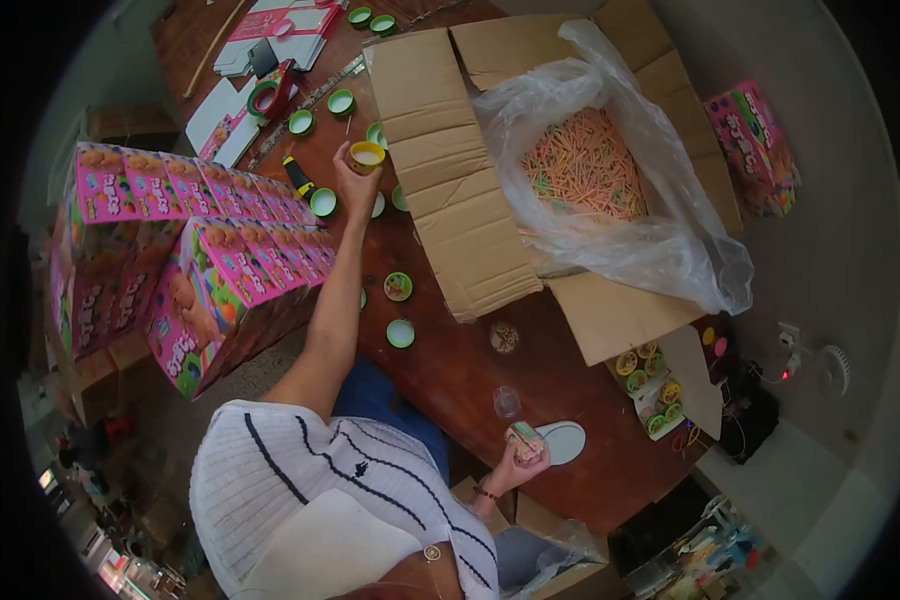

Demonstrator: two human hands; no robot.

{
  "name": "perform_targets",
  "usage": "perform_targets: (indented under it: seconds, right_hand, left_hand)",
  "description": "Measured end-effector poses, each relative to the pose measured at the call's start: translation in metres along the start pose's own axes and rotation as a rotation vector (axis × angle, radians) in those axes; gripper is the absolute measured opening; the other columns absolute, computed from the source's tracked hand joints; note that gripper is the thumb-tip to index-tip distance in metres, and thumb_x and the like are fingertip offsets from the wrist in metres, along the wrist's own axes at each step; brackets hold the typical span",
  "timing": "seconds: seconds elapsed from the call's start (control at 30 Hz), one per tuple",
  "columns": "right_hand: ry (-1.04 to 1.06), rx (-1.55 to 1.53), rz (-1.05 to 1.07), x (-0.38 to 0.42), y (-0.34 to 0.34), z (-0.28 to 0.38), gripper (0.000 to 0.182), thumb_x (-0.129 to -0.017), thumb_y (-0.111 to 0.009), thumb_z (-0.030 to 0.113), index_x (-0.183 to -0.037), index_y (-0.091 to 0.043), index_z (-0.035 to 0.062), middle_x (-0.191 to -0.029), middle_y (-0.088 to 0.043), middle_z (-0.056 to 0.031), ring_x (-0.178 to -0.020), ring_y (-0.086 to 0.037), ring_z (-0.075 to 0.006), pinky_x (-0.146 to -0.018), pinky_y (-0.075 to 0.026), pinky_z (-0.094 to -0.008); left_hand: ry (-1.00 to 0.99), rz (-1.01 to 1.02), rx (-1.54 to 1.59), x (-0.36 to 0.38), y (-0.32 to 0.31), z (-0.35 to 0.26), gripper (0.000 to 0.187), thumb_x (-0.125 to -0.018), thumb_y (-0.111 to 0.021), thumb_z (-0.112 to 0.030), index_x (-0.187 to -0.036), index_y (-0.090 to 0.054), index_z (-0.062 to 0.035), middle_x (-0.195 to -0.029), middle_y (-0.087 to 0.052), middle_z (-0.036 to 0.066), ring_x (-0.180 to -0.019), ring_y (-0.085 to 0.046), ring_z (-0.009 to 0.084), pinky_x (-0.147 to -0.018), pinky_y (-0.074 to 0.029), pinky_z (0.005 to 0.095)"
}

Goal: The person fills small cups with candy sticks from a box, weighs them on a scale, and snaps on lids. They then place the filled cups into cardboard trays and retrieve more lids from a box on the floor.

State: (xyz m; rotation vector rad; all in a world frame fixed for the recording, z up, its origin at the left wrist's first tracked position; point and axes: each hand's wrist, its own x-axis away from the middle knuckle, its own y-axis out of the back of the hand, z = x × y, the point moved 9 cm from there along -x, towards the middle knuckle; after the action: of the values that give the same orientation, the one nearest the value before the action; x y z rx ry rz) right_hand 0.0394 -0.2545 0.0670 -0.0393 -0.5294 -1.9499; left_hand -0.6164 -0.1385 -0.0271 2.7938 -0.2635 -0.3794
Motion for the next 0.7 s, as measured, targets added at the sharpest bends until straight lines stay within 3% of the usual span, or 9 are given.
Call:
perform_targets:
  seconds: [0.07,0.2,0.3,0.4,0.5,0.53,0.57,0.63,0.7]
  right_hand:
    - [0.054,0.012,0.010,-0.002,0.010,0.008,0.064,-0.083,-0.073,-0.007,-0.137,-0.041,0.0021,-0.135,-0.049,-0.0155,-0.121,-0.051,-0.0250,-0.104,-0.045,-0.0373]
    - [0.172,-0.130,0.118,0.002,0.016,0.048,0.067,-0.078,-0.075,-0.009,-0.136,-0.042,0.0018,-0.133,-0.047,-0.0117,-0.120,-0.050,-0.0231,-0.103,-0.045,-0.0359]
    - [0.177,-0.233,0.281,0.007,0.004,0.085,0.075,-0.076,-0.076,-0.005,-0.142,-0.041,0.0014,-0.133,-0.048,-0.0111,-0.123,-0.049,-0.0234,-0.106,-0.042,-0.0365]
    - [0.257,-0.299,0.523,0.024,-0.019,0.141,0.079,-0.074,-0.077,-0.001,-0.143,-0.039,0.0010,-0.131,-0.049,-0.0121,-0.122,-0.052,-0.0242,-0.105,-0.044,-0.0360]
    - [0.400,-0.341,0.624,0.037,-0.028,0.176,0.081,-0.071,-0.080,0.002,-0.140,-0.037,0.0026,-0.127,-0.051,-0.0124,-0.117,-0.057,-0.0226,-0.102,-0.047,-0.0343]
    - [0.281,-0.463,0.686,0.045,-0.032,0.184,0.080,-0.069,-0.083,0.005,-0.134,-0.037,0.0046,-0.124,-0.051,-0.0124,-0.114,-0.058,-0.0212,-0.100,-0.048,-0.0330]
    - [0.335,-0.442,0.708,0.047,-0.033,0.183,0.078,-0.069,-0.083,0.005,-0.132,-0.037,0.0048,-0.123,-0.052,-0.0125,-0.113,-0.059,-0.0209,-0.099,-0.049,-0.0331]
    - [0.368,-0.401,0.731,0.052,-0.034,0.188,0.073,-0.069,-0.085,0.008,-0.127,-0.041,0.0047,-0.118,-0.055,-0.0120,-0.109,-0.060,-0.0213,-0.096,-0.051,-0.0338]
    - [0.578,-0.131,0.692,0.056,-0.030,0.200,0.073,-0.069,-0.083,0.005,-0.128,-0.042,0.0056,-0.119,-0.053,-0.0088,-0.109,-0.058,-0.0192,-0.098,-0.049,-0.0334]
  left_hand:
    - [0.058,0.124,0.033,0.051,0.021,-0.012,0.072,-0.068,-0.082,-0.005,-0.130,-0.045,-0.0038,-0.125,-0.058,0.015,-0.121,-0.057,0.0257,-0.105,-0.045,0.0359]
    - [0.418,0.778,0.552,0.179,0.055,-0.062,0.071,-0.072,-0.081,-0.002,-0.134,-0.045,-0.0045,-0.126,-0.057,0.007,-0.119,-0.057,0.0191,-0.108,-0.043,0.0343]
    - [0.652,1.308,0.880,0.259,0.092,-0.161,0.078,-0.085,-0.072,-0.022,-0.152,-0.035,-0.0050,-0.140,-0.050,0.007,-0.129,-0.051,0.0194,-0.112,-0.041,0.0364]
    - [1.072,1.473,0.985,0.302,0.107,-0.234,0.076,-0.089,-0.066,-0.039,-0.151,-0.037,-0.0048,-0.146,-0.048,0.011,-0.127,-0.053,0.0237,-0.106,-0.046,0.0405]
    - [0.874,1.645,0.903,0.324,0.101,-0.279,0.073,-0.090,-0.063,-0.044,-0.147,-0.041,-0.0041,-0.145,-0.049,0.011,-0.124,-0.055,0.0228,-0.104,-0.047,0.0383]
    - [0.023,1.681,0.529,0.317,0.103,-0.301,0.067,-0.092,-0.059,-0.046,-0.142,-0.044,-0.0048,-0.140,-0.050,0.009,-0.124,-0.054,0.0199,-0.105,-0.045,0.0360]
    - [0.011,1.700,0.525,0.325,0.103,-0.309,0.067,-0.092,-0.059,-0.046,-0.142,-0.044,-0.0048,-0.140,-0.050,0.009,-0.124,-0.054,0.0199,-0.105,-0.045,0.0360]
    - [0.621,1.697,0.860,0.347,0.096,-0.326,0.058,-0.092,-0.054,-0.036,-0.140,-0.044,-0.0052,-0.138,-0.046,0.008,-0.131,-0.046,0.0191,-0.110,-0.039,0.0361]
    - [0.399,1.700,0.767,0.355,0.100,-0.348,0.051,-0.091,-0.054,-0.034,-0.134,-0.050,-0.0053,-0.135,-0.046,0.009,-0.131,-0.045,0.0198,-0.110,-0.036,0.0346]
